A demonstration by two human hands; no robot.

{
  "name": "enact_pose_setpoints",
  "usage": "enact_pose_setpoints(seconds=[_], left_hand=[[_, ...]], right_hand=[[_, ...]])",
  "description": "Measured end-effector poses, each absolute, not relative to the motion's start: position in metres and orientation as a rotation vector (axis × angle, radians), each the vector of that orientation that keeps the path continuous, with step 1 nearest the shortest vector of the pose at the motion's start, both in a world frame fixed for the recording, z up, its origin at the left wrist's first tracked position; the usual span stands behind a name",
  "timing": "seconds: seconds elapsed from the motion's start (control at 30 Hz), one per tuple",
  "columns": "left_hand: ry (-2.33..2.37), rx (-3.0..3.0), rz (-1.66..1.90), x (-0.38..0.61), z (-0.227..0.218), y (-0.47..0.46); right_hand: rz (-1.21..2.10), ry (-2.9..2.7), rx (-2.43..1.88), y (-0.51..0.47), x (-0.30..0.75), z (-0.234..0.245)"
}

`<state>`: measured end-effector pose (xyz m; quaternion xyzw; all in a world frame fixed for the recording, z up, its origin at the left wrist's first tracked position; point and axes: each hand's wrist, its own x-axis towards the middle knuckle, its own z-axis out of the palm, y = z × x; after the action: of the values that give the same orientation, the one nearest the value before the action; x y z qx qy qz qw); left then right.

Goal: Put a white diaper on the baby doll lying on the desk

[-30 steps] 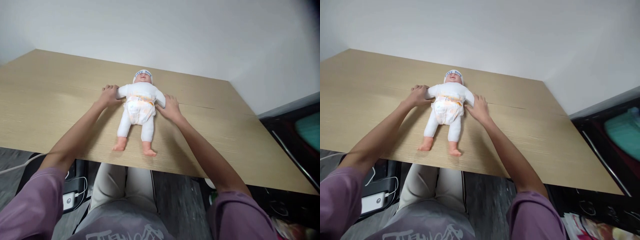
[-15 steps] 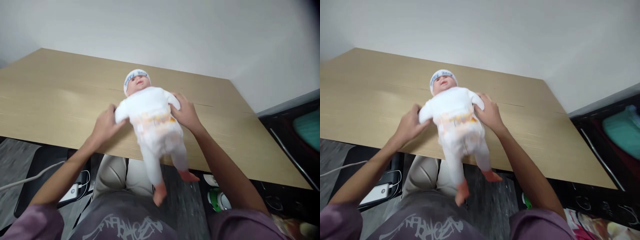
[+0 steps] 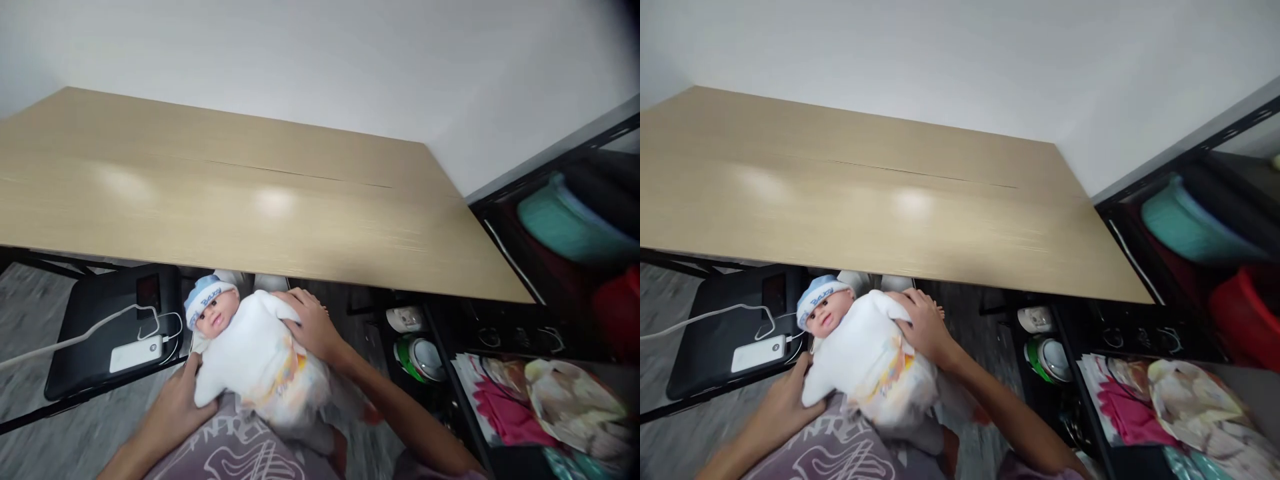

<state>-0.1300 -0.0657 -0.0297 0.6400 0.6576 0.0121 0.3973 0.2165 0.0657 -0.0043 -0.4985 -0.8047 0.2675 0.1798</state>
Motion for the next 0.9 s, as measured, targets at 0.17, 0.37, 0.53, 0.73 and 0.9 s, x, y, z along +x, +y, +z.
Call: enact_pose_setpoints(seconds=[0.17,0.37,0.53,0.73,0.9], left_hand=[[1.596,1.759,-0.008,-0.124,-0.027,-0.046],[1.492,1.997,-0.324,-0.127,-0.012,-0.039],[1.422,2.314,-0.453,-0.104,0.021,-0.022],[0.729,2.39,0.12,-0.046,0.008,0.04],[0.569,2.331,0.244,-0.03,-0.024,0.063]], right_hand=[[0.991,-2.13,-1.441,0.09,0.216,-0.083],[1.064,-1.927,-1.442,0.066,0.243,-0.106],[1.323,-1.835,-1.374,0.038,0.255,-0.085],[1.262,-1.786,-1.391,0.033,0.248,-0.093],[1.187,-1.738,-1.399,0.044,0.254,-0.126]])
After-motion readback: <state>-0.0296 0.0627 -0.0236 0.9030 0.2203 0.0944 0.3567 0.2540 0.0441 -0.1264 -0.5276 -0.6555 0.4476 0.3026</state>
